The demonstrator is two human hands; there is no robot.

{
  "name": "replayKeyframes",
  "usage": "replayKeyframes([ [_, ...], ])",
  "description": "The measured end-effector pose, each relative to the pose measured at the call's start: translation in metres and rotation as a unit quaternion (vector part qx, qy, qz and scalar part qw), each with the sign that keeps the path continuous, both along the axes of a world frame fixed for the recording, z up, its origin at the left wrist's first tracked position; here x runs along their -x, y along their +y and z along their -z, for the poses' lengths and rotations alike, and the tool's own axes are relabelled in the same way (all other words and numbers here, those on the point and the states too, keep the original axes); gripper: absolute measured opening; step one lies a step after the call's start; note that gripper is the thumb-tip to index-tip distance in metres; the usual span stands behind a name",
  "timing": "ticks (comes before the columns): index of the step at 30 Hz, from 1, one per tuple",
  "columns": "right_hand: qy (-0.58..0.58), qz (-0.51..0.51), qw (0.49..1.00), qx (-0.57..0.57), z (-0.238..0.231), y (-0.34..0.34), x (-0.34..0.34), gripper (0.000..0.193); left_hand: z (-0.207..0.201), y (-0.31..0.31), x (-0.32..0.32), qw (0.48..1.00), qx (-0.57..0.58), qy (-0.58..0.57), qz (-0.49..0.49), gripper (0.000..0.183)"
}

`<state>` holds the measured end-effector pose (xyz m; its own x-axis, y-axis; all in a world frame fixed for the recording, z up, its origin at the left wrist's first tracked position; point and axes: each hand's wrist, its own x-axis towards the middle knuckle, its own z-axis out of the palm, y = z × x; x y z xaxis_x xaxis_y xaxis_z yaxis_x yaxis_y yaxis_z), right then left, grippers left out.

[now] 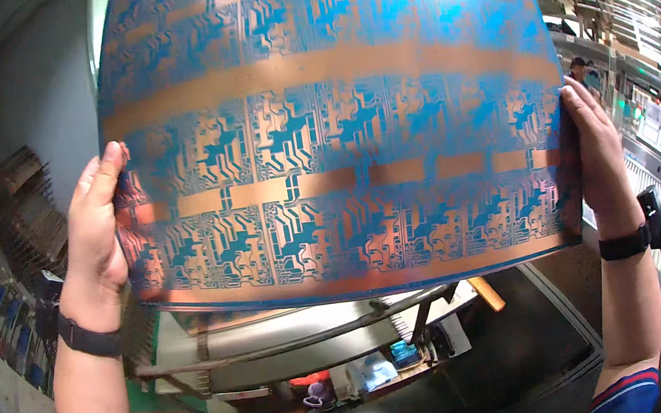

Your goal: Transferring printed circuit boards from a production machine to a storage rack.

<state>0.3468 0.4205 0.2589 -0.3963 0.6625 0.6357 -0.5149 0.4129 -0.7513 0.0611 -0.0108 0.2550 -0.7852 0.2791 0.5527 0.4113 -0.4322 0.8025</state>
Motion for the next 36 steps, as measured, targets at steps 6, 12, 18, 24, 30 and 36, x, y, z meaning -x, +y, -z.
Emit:
replayKeyframes([
  [6,-0.003,-0.063,0.998,-0.026,-0.010,0.026,-0.010,0.021,0.001,0.001,-0.041,1.000,0.004,0.004,-0.021,0.019],
  [12,0.041,-0.056,0.998,-0.006,-0.022,0.023,-0.018,0.026,0.008,0.000,-0.053,0.997,-0.063,0.001,-0.039,0.023],
  [18,0.034,-0.064,0.997,-0.020,-0.028,0.044,-0.031,0.024,0.010,0.012,-0.059,0.996,-0.072,0.032,-0.052,0.024],
  [24,0.082,-0.055,0.995,0.004,-0.040,0.069,-0.047,0.018,0.021,0.020,-0.087,0.998,-0.047,0.019,-0.041,0.023],
  [30,0.093,-0.019,0.994,0.052,-0.031,0.067,-0.044,0.023,0.037,0.048,-0.093,0.989,-0.095,0.013,-0.109,0.026],
  [36,0.096,-0.037,0.990,0.094,-0.039,0.057,-0.045,0.025,0.028,0.053,-0.094,0.992,-0.074,0.020,-0.103,0.028],
])
